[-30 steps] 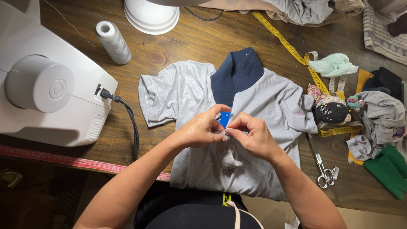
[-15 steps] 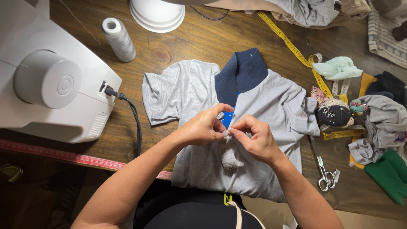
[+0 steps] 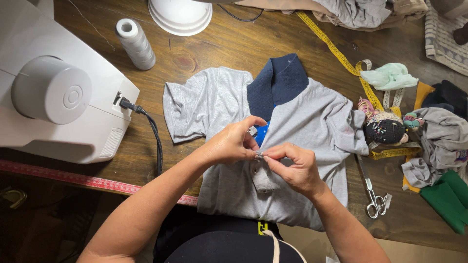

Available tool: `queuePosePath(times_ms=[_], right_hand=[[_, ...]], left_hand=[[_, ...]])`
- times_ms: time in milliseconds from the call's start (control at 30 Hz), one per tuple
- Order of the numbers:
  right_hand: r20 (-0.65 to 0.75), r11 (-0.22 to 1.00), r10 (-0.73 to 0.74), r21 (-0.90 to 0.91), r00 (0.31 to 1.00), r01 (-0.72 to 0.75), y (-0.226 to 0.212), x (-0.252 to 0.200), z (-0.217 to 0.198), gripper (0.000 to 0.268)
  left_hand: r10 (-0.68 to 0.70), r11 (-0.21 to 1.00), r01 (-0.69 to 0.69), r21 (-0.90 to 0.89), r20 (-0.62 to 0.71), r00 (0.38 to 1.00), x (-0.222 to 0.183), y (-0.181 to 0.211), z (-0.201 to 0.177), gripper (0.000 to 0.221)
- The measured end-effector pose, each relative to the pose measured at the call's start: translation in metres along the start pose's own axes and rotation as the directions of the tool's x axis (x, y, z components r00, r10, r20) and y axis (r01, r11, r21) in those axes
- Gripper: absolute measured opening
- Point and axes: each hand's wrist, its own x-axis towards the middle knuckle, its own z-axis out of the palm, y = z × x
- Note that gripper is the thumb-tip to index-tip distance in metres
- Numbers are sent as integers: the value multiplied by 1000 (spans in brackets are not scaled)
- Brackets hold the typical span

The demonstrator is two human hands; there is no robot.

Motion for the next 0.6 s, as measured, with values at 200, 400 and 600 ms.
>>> queuePosePath(times_ms=[200, 400, 600], right_hand=[[18, 997, 44, 56, 999, -45, 9, 13, -1, 9], [103, 980, 191, 37, 976, -196, 2, 25, 1, 12], [104, 943, 323, 45, 941, -329, 5, 22, 2, 11]], left_hand=[[15, 995, -14, -101, 9, 1000, 2, -5, 4, 80], [1, 993, -2, -116, -6, 1000, -9, 6, 5, 84], [-89, 996, 90, 9, -71, 993, -7, 7, 13, 92]])
